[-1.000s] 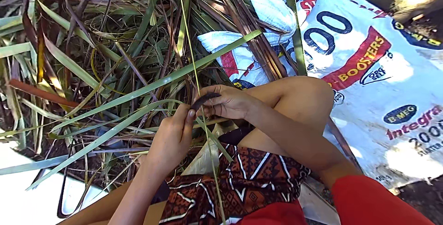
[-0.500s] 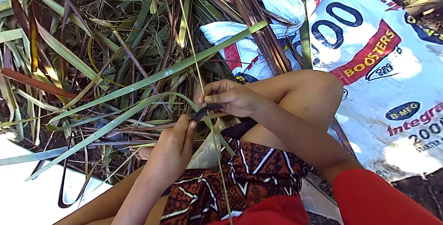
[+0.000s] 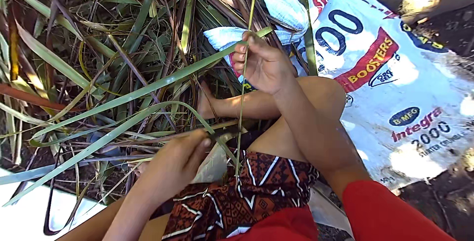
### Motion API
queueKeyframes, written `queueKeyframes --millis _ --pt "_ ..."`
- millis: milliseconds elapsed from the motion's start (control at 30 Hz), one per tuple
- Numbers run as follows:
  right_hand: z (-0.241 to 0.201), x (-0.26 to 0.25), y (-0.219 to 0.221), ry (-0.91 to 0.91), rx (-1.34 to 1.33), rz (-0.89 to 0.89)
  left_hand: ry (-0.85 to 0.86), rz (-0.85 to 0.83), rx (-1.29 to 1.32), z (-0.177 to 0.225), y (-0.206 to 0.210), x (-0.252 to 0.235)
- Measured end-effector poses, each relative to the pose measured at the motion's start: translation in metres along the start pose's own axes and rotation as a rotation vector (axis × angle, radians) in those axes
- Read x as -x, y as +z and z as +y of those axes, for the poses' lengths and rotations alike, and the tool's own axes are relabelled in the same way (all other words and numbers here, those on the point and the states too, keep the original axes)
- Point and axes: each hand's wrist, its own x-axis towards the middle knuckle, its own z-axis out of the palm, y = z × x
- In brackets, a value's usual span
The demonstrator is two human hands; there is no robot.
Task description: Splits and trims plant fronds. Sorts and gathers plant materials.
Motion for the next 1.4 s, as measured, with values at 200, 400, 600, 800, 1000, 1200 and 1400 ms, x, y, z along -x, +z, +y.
queueKeyframes --millis 200,400,600,800,1000,1200,1400 --pt "0.034 0.013 0.032 0.2 -0.134 -0.206 -0.008 0.267 -0.017 0.016 -0.011 -0.031" --pt "0.036 0.018 0.032 0.302 -0.332 -0.127 -0.065 0.253 -0.156 0.018 0.013 -0.037" --pt "0.04 0.027 0.035 0.383 -0.614 -0.109 -0.066 0.265 -0.112 0.01 0.03 -0.038" --pt "0.03 0.019 0.028 0.293 -0.748 -0.161 -0.013 0.146 -0.156 0.02 0.05 -0.032" --pt "0.002 -0.011 -0.014 0.051 -0.729 -0.041 -0.041 -0.001 -0.145 0.022 0.074 -0.014" --pt "-0.024 0.008 0.036 -0.12 -0.647 0.342 -0.222 -0.44 -0.18 0.038 0.06 -0.014" --pt "-0.036 -0.044 -0.043 -0.361 -0.532 0.317 -0.089 0.014 -0.279 0.025 0.048 0.007"
